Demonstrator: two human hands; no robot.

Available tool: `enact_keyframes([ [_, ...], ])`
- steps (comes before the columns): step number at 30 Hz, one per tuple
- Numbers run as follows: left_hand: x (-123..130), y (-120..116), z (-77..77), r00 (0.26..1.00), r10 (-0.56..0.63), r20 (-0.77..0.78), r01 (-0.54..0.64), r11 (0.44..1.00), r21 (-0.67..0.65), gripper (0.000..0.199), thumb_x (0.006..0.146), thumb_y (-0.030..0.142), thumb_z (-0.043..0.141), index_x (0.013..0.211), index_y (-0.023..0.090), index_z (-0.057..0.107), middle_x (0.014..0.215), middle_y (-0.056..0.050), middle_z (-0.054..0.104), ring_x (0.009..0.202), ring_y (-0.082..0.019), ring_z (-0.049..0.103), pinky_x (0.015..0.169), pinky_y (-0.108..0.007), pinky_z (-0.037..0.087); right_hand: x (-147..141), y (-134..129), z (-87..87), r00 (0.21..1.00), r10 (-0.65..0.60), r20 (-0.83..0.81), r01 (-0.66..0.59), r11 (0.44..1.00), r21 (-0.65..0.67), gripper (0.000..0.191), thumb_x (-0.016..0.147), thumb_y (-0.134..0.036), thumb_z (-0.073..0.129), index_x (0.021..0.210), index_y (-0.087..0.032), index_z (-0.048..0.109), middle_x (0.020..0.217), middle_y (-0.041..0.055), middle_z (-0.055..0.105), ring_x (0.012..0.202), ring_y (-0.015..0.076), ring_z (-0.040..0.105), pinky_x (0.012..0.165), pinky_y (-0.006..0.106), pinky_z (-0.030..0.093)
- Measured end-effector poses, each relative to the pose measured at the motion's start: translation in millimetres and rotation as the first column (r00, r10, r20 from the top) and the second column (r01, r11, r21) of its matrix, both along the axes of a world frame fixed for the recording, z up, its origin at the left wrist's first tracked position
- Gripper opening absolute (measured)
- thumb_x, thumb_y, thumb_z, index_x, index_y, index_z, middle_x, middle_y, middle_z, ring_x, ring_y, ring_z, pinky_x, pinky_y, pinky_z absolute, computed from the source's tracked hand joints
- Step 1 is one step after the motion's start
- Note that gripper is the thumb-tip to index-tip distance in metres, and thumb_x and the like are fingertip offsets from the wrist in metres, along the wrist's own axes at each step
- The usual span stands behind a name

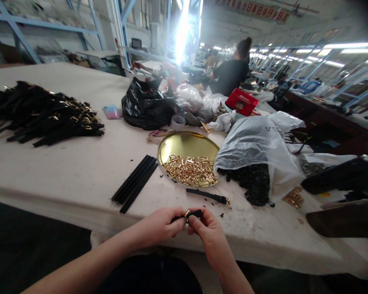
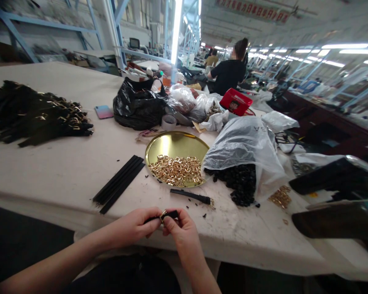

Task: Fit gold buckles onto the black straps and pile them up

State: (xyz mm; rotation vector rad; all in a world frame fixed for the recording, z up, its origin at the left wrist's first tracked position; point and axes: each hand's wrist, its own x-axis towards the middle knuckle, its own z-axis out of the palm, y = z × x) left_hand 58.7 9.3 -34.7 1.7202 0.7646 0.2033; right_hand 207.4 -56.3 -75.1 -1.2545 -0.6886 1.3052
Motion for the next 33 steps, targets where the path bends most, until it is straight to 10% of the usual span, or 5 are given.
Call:
enact_keyframes([
  [12,6.5,2.8,-24.0,0.994,0.11,0.011,-0.101,0.94,-0.325,0.015,0.079,0.032,0.04,0.08,0.018,0.043,0.054,0.007,0.046,0.04,-0.006,0.033,0.038,-0.017,0.025,-0.3,-4.9,-10.3,0.964,-0.046,0.262,0.042,0.999,0.021,0.03,0.082,-0.045,0.051,0.07,-0.018,0.056,0.056,-0.0027,0.052,0.056,0.0121,0.047,0.055,0.023,0.038],
  [21,14.1,3.5,-21.9,0.984,0.177,-0.003,-0.167,0.918,-0.36,0.013,0.079,0.029,0.039,0.077,0.017,0.044,0.052,0.007,0.044,0.041,-0.005,0.032,0.038,-0.016,0.024,-4.8,7.5,-12.6,0.922,-0.124,-0.368,0.08,0.988,-0.132,0.024,0.071,-0.038,0.066,0.064,-0.017,0.054,0.053,-0.0052,0.047,0.046,0.0078,0.039,0.046,0.021,0.033],
  [33,10.7,-1.7,-14.7,0.999,0.044,-0.011,-0.045,0.969,-0.244,0.019,0.082,0.033,0.038,0.085,0.016,0.046,0.065,0.004,0.052,0.044,-0.007,0.043,0.042,-0.018,0.035,2.9,-2.0,-14.9,0.999,-0.019,-0.05,0.016,0.998,-0.059,0.02,0.073,-0.038,0.065,0.08,-0.02,0.059,0.072,-0.002,0.058,0.065,0.0122,0.049,0.062,0.025,0.04],
])
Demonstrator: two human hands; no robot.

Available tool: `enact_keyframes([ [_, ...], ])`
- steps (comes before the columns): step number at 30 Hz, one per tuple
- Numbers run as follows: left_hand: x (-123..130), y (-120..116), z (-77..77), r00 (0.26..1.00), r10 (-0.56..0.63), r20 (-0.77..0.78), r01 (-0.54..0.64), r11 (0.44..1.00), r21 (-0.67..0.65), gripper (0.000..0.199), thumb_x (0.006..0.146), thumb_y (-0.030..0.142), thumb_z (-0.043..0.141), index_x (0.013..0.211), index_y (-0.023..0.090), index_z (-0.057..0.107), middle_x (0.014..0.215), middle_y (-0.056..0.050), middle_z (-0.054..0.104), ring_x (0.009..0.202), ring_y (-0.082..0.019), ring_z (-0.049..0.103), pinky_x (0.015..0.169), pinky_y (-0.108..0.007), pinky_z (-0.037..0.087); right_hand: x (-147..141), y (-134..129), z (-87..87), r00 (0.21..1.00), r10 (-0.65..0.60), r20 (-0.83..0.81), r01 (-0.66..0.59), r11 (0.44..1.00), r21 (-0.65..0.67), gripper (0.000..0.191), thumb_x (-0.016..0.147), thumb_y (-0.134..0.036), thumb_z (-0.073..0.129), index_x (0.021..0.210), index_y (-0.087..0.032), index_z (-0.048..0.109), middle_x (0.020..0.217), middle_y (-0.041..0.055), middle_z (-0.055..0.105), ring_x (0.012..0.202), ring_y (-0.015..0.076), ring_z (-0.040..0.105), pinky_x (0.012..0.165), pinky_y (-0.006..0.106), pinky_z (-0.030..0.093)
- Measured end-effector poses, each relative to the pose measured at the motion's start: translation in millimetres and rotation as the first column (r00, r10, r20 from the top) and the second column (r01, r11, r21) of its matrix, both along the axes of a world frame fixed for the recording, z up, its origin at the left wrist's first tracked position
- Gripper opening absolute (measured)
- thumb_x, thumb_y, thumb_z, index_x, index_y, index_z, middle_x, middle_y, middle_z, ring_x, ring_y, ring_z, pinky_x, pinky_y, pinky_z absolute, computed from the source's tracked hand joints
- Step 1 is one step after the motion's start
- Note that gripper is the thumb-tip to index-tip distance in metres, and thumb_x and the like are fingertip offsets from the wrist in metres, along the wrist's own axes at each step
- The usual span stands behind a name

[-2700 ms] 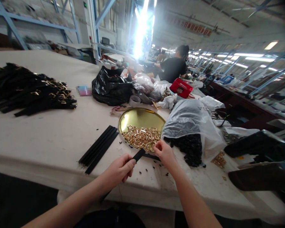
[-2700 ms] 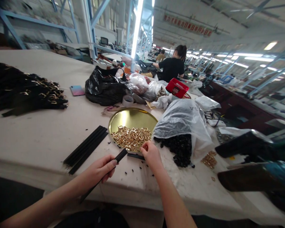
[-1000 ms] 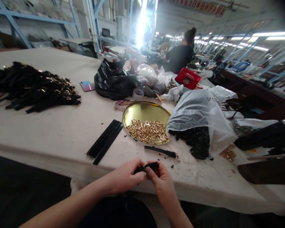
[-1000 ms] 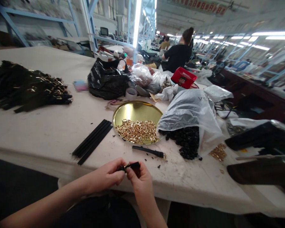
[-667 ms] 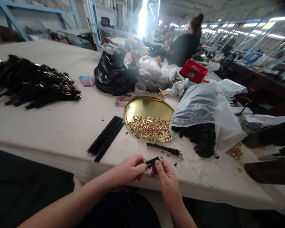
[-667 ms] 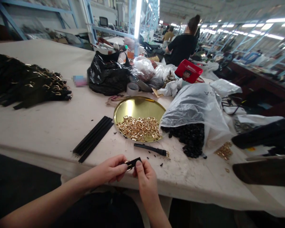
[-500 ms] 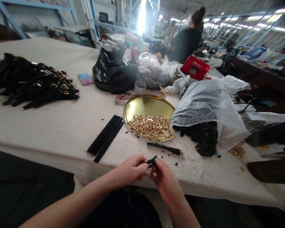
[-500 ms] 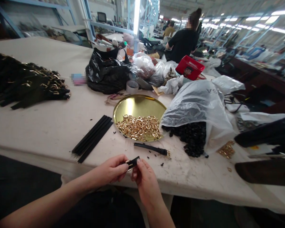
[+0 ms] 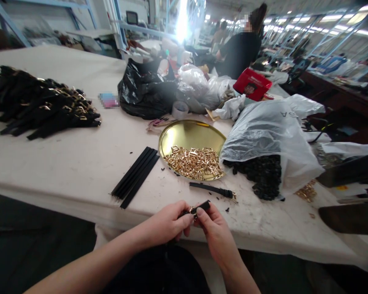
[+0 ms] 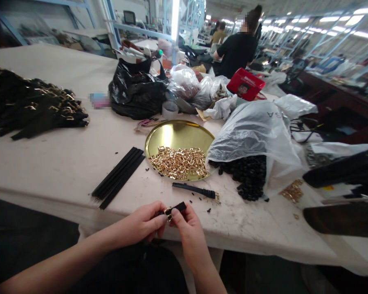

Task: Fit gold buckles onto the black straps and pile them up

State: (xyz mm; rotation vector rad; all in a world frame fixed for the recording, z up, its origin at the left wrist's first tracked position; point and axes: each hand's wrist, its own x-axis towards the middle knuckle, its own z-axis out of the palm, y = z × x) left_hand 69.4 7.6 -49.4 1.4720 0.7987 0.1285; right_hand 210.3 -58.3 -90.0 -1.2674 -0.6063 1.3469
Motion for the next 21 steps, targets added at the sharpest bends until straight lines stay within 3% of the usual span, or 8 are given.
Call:
enact_keyframes([
  [6,-5.3,-2.2,3.3,0.997,0.002,-0.075,0.001,0.999,0.037,0.018,0.082,0.032,0.037,0.087,0.018,0.047,0.063,0.004,0.053,0.044,-0.008,0.043,0.042,-0.019,0.035,-4.8,-1.8,-3.1,0.995,-0.095,0.021,0.094,0.995,0.029,0.019,0.073,-0.036,0.065,0.082,-0.02,0.061,0.075,-0.0008,0.06,0.065,0.0126,0.05,0.062,0.025,0.04],
  [14,-1.9,-5.8,-2.6,0.999,0.047,-0.006,-0.047,0.998,0.036,0.019,0.083,0.035,0.037,0.081,0.017,0.044,0.062,0.005,0.051,0.046,-0.007,0.042,0.043,-0.017,0.032,-12.5,-6.1,-0.3,0.997,-0.041,0.057,0.039,0.998,0.042,0.022,0.071,-0.036,0.067,0.085,-0.02,0.062,0.078,0.0004,0.063,0.076,0.0171,0.055,0.072,0.03,0.043],
  [18,-1.1,-4.2,-7.4,0.999,0.051,-0.003,-0.051,0.999,-0.01,0.02,0.082,0.034,0.037,0.083,0.017,0.046,0.059,0.005,0.049,0.042,-0.007,0.039,0.039,-0.018,0.03,-13.0,-7.1,-2.2,0.995,-0.068,0.07,0.068,0.998,0.006,0.022,0.076,-0.039,0.061,0.085,-0.019,0.063,0.069,-0.001,0.06,0.066,0.0137,0.052,0.065,0.026,0.042],
  [21,0.1,-3.8,-10.1,0.997,0.07,0.014,-0.07,0.997,-0.036,0.019,0.081,0.034,0.038,0.08,0.016,0.046,0.055,0.006,0.047,0.041,-0.007,0.037,0.038,-0.018,0.029,-12.4,-3.8,-0.9,0.992,-0.117,-0.045,0.115,0.992,-0.05,0.022,0.074,-0.039,0.063,0.077,-0.018,0.064,0.064,-0.0014,0.058,0.059,0.0116,0.049,0.059,0.023,0.042],
])
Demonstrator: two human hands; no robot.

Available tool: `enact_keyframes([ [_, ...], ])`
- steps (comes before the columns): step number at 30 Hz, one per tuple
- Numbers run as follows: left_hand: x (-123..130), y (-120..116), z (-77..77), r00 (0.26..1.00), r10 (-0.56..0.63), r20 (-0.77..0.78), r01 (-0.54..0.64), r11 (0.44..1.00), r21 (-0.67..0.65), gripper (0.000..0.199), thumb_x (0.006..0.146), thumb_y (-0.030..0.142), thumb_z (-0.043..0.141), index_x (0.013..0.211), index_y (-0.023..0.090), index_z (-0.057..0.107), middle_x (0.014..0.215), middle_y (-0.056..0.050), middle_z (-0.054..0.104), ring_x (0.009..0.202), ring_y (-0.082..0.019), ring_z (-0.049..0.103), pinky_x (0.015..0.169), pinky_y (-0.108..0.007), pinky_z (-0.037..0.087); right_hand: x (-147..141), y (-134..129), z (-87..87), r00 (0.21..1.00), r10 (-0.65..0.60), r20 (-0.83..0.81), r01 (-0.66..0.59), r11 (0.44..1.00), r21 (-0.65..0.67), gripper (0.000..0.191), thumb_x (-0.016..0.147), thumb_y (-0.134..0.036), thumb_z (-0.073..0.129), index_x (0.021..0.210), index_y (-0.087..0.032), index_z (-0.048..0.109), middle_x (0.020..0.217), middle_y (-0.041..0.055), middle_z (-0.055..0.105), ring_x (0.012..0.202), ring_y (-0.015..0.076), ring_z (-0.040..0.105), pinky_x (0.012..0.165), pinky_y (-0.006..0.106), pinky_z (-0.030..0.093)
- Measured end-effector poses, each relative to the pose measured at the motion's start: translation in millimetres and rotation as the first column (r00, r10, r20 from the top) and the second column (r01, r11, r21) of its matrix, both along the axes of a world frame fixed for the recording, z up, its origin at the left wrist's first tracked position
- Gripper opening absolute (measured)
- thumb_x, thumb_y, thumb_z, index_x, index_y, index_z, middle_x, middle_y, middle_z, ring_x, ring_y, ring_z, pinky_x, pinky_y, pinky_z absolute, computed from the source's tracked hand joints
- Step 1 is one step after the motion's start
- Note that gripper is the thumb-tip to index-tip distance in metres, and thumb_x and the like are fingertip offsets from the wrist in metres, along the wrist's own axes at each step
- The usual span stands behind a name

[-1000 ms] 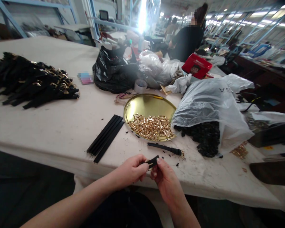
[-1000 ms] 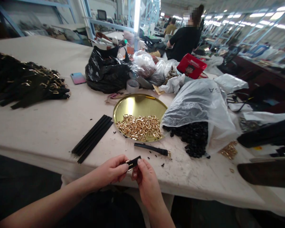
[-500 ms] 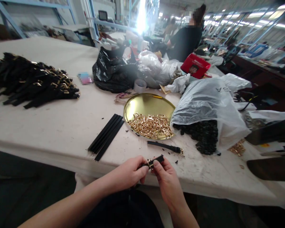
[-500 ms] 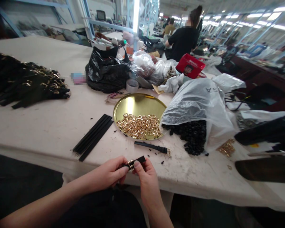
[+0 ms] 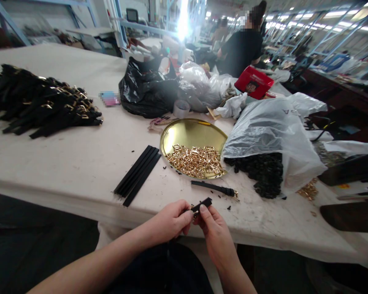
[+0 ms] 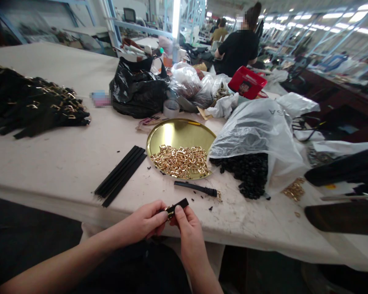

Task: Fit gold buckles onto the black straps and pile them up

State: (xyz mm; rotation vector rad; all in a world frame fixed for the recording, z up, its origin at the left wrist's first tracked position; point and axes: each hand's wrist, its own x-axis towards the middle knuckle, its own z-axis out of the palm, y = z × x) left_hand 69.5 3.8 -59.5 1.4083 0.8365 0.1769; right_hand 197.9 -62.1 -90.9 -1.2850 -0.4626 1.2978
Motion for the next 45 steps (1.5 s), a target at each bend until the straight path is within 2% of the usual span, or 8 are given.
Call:
enact_keyframes([
  [4,2.4,-1.9,-4.0,0.997,0.063,0.031,-0.061,0.995,-0.076,0.021,0.08,0.037,0.038,0.075,0.017,0.044,0.05,0.007,0.042,0.039,-0.006,0.033,0.036,-0.017,0.026,-0.1,4.8,5.3,0.975,-0.028,-0.218,0.019,0.999,-0.043,0.019,0.066,-0.035,0.07,0.069,-0.018,0.064,0.064,-0.0014,0.061,0.055,0.0103,0.05,0.055,0.022,0.042],
  [7,3.4,-3.6,-7.6,0.995,0.09,0.045,-0.084,0.988,-0.132,0.023,0.08,0.038,0.038,0.074,0.017,0.044,0.05,0.007,0.041,0.04,-0.006,0.032,0.037,-0.017,0.024,0.6,3.2,5.3,0.976,-0.026,-0.217,0.016,0.999,-0.048,0.018,0.066,-0.035,0.07,0.069,-0.019,0.064,0.066,-0.0018,0.062,0.056,0.0099,0.051,0.056,0.022,0.043],
  [11,4.1,-6.2,-12.3,0.995,0.099,0.002,-0.097,0.985,-0.144,0.023,0.081,0.039,0.037,0.074,0.018,0.043,0.05,0.007,0.041,0.039,-0.007,0.031,0.037,-0.018,0.024,5.1,-3.9,0.5,0.985,0.047,0.167,-0.048,0.999,0.006,0.019,0.074,-0.038,0.062,0.077,-0.019,0.063,0.068,-0.0007,0.062,0.062,0.0136,0.054,0.061,0.026,0.044],
  [15,4.1,-11.2,-11.9,0.994,0.091,-0.062,-0.088,0.995,0.052,0.025,0.083,0.038,0.036,0.07,0.018,0.043,0.051,0.006,0.043,0.045,-0.008,0.037,0.044,-0.02,0.028,10.5,-9.1,0.5,0.815,0.088,0.572,-0.146,0.988,0.056,0.015,0.075,-0.033,0.06,0.076,-0.019,0.061,0.07,0.0016,0.061,0.067,0.0176,0.055,0.061,0.029,0.043],
  [19,2.1,-16.2,-3.7,0.991,0.067,-0.113,-0.037,0.967,0.253,0.02,0.081,0.036,0.041,0.073,0.018,0.045,0.059,0.005,0.048,0.056,-0.011,0.042,0.051,-0.021,0.031,10.9,-12.0,4.7,0.714,0.044,0.699,-0.14,0.987,0.082,0.016,0.079,-0.032,0.055,0.07,-0.019,0.057,0.065,-0.0005,0.056,0.062,0.0158,0.052,0.056,0.026,0.04],
  [25,-1.0,-18.3,-2.6,0.994,0.056,-0.093,-0.032,0.97,0.243,0.023,0.082,0.039,0.04,0.071,0.019,0.04,0.052,0.007,0.042,0.049,-0.011,0.04,0.049,-0.021,0.032,1.8,-18.0,11.0,0.587,-0.101,0.803,-0.126,0.969,0.214,0.01,0.082,-0.024,0.051,0.074,-0.021,0.057,0.074,0.0008,0.054,0.07,0.0167,0.052,0.064,0.028,0.041],
  [35,3.0,-18.9,8.6,0.992,0.021,-0.128,0.025,0.935,0.354,0.018,0.081,0.035,0.04,0.075,0.018,0.045,0.063,0.003,0.049,0.06,-0.014,0.046,0.057,-0.024,0.034,3.6,-16.1,14.6,0.777,0.019,0.629,-0.109,0.988,0.106,0.01,0.08,-0.028,0.055,0.073,-0.021,0.053,0.068,-0.0014,0.056,0.064,0.0153,0.052,0.058,0.026,0.041],
  [45,5.0,-0.2,-2.6,0.987,0.003,-0.163,0.05,0.946,0.321,0.023,0.081,0.039,0.04,0.069,0.019,0.041,0.055,0.006,0.045,0.053,-0.012,0.042,0.052,-0.022,0.03,4.5,-12.4,13.4,0.609,-0.141,0.781,-0.125,0.955,0.27,0.006,0.081,-0.018,0.052,0.079,-0.023,0.055,0.074,-0.0004,0.054,0.07,0.0163,0.052,0.063,0.028,0.042],
])
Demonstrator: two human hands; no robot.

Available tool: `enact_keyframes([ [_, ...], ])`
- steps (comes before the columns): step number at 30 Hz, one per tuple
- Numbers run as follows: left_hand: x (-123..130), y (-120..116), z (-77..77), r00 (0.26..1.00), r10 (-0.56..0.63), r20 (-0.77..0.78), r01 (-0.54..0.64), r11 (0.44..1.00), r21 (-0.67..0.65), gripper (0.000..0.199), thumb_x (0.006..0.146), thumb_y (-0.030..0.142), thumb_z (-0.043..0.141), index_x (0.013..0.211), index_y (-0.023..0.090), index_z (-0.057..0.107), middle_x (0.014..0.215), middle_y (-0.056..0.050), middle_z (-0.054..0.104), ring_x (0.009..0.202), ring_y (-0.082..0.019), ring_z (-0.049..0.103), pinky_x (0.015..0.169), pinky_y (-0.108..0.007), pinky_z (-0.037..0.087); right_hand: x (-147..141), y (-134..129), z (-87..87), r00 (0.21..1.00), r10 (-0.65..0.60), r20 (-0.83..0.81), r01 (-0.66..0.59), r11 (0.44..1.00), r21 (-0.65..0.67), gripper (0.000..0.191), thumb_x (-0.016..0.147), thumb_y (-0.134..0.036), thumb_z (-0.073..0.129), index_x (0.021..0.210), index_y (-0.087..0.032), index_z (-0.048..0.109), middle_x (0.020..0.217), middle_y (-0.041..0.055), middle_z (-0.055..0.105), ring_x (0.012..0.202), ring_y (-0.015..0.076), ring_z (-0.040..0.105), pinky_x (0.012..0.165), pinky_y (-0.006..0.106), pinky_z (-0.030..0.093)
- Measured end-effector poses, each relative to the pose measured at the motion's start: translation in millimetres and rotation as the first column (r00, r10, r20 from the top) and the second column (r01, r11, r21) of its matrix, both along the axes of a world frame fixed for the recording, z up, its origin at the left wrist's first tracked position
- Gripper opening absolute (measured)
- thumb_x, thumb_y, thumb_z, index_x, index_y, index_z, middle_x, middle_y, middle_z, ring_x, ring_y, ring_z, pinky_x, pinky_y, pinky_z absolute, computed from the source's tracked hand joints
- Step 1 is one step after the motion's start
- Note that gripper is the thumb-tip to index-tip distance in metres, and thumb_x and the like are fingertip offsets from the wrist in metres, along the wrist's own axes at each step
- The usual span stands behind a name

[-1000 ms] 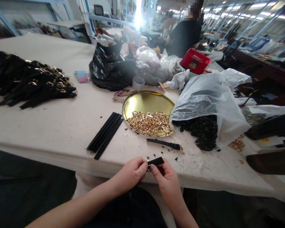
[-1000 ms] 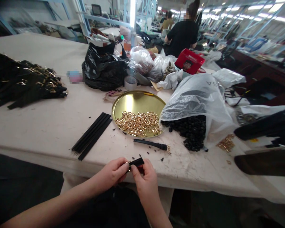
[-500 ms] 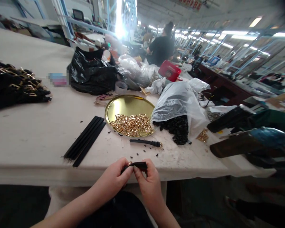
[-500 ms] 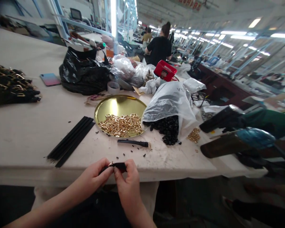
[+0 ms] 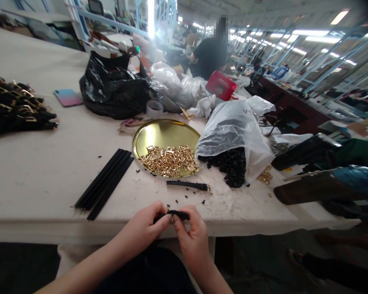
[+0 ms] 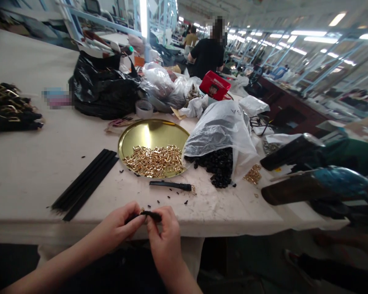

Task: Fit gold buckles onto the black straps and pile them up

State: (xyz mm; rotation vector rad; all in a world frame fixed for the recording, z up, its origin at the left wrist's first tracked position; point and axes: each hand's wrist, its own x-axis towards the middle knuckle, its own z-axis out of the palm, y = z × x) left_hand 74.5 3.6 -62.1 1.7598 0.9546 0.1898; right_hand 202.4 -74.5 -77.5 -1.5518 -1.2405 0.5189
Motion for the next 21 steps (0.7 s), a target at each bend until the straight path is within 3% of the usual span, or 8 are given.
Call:
enact_keyframes([
  [7,11.3,1.8,-1.2,0.998,0.002,-0.066,-0.001,1.0,0.023,0.025,0.086,0.037,0.03,0.071,0.02,0.04,0.064,0.001,0.05,0.061,-0.015,0.048,0.057,-0.025,0.033,6.0,6.9,-6.4,0.992,0.088,0.095,-0.082,0.995,-0.065,0.016,0.08,-0.013,0.05,0.092,-0.023,0.055,0.084,0.0036,0.055,0.077,0.0184,0.053,0.067,0.031,0.045],
  [15,13.9,4.0,1.3,0.996,-0.032,-0.085,0.032,0.999,0.0,0.032,0.088,0.039,0.024,0.069,0.02,0.042,0.064,0.0,0.051,0.062,-0.015,0.049,0.06,-0.026,0.035,12.2,9.5,-12.1,0.98,0.133,0.15,-0.116,0.986,-0.116,0.009,0.08,-0.016,0.05,0.085,-0.021,0.055,0.08,0.004,0.055,0.074,0.019,0.052,0.065,0.032,0.043],
  [18,14.2,4.0,3.4,0.997,-0.046,-0.056,0.045,0.999,-0.009,0.031,0.087,0.039,0.028,0.071,0.019,0.045,0.062,0.001,0.053,0.06,-0.015,0.05,0.058,-0.025,0.035,15.5,11.7,-9.4,0.992,0.109,0.059,-0.103,0.989,-0.105,0.01,0.082,-0.019,0.05,0.076,-0.021,0.058,0.076,0.0027,0.056,0.073,0.0181,0.052,0.064,0.03,0.042],
  [21,15.0,3.5,2.0,1.0,0.0,-0.019,-0.001,0.998,-0.058,0.027,0.085,0.04,0.035,0.078,0.018,0.048,0.065,0.001,0.056,0.057,-0.013,0.052,0.055,-0.024,0.036,12.5,13.3,-9.5,0.977,0.004,-0.213,-0.036,0.989,-0.146,0.008,0.08,-0.027,0.055,0.076,-0.021,0.058,0.07,-0.0002,0.056,0.066,0.0156,0.052,0.059,0.027,0.041],
])
